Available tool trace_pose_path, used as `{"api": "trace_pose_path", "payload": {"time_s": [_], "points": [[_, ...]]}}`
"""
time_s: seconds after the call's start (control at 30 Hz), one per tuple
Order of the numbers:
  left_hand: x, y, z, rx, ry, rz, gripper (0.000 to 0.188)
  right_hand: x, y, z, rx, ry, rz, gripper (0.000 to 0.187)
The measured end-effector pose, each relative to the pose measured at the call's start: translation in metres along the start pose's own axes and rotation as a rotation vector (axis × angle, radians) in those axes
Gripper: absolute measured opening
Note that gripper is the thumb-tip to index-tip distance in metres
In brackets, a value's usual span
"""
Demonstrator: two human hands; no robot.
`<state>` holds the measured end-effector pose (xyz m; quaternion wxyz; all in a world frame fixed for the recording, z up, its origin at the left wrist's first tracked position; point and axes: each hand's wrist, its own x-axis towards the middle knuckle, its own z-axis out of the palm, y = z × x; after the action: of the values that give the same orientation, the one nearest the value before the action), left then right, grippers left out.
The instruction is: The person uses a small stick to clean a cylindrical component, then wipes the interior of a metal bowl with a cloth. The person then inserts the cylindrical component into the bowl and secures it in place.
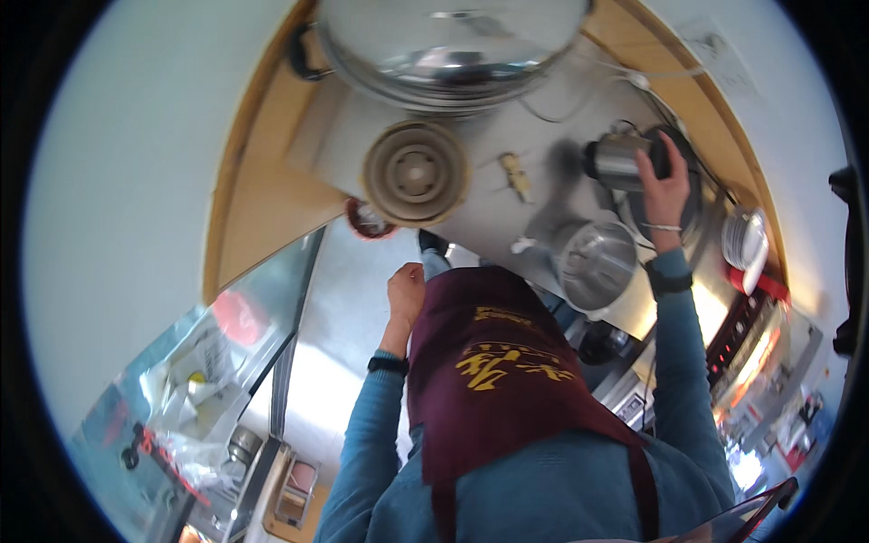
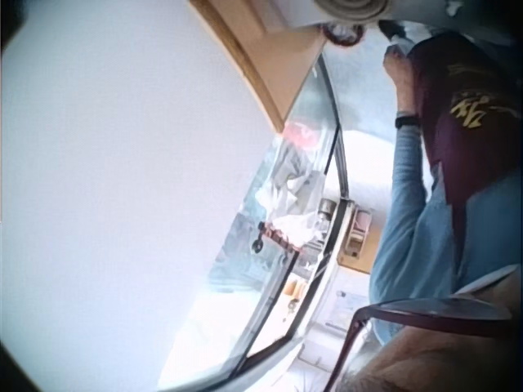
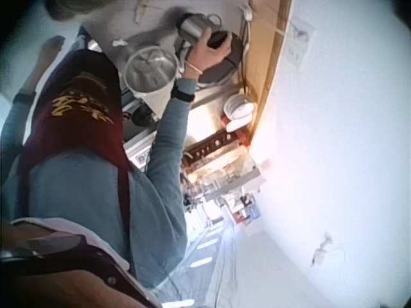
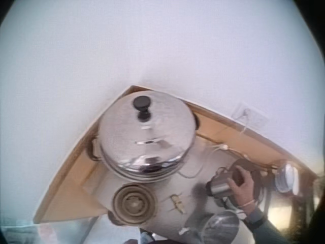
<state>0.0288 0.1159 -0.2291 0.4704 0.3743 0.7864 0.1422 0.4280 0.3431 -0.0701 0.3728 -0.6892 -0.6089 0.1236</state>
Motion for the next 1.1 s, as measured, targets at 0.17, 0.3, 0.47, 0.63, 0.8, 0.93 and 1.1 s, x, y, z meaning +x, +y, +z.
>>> {"api": "trace_pose_path", "payload": {"time_s": [0.17, 0.3, 0.47, 0.63, 0.8, 0.93, 1.1], "points": [[-0.053, 0.118, 0.043, 0.013, 0.043, 0.718, 0.014, -0.006, 0.001, -0.013, 0.036, -0.053, 0.118, 0.05], [-0.031, 0.163, 0.087, 0.335, 0.021, 0.921, 0.019, -0.007, -0.001, -0.019, 0.168, -0.046, 0.215, 0.047], [-0.022, 0.171, 0.096, 0.217, 0.04, 0.859, 0.017, -0.011, 0.0, -0.033, 0.363, -0.082, 0.468, 0.044], [-0.015, 0.231, 0.085, -1.015, -0.288, 0.205, 0.017, -0.014, 0.004, -0.046, 0.612, -0.128, 0.638, 0.042], [-0.013, 0.288, 0.086, -1.047, -0.241, 0.05, 0.016, -0.017, 0.005, -0.05, 0.841, -0.159, 0.665, 0.038], [-0.015, 0.312, 0.092, -0.982, -0.211, 0.08, 0.012, -0.019, 0.008, -0.054, 0.986, -0.194, 0.681, 0.039], [-0.031, 0.32, 0.091, -0.921, -0.238, 0.102, 0.01, -0.021, 0.01, -0.054, 0.978, -0.171, 0.659, 0.039]]}}
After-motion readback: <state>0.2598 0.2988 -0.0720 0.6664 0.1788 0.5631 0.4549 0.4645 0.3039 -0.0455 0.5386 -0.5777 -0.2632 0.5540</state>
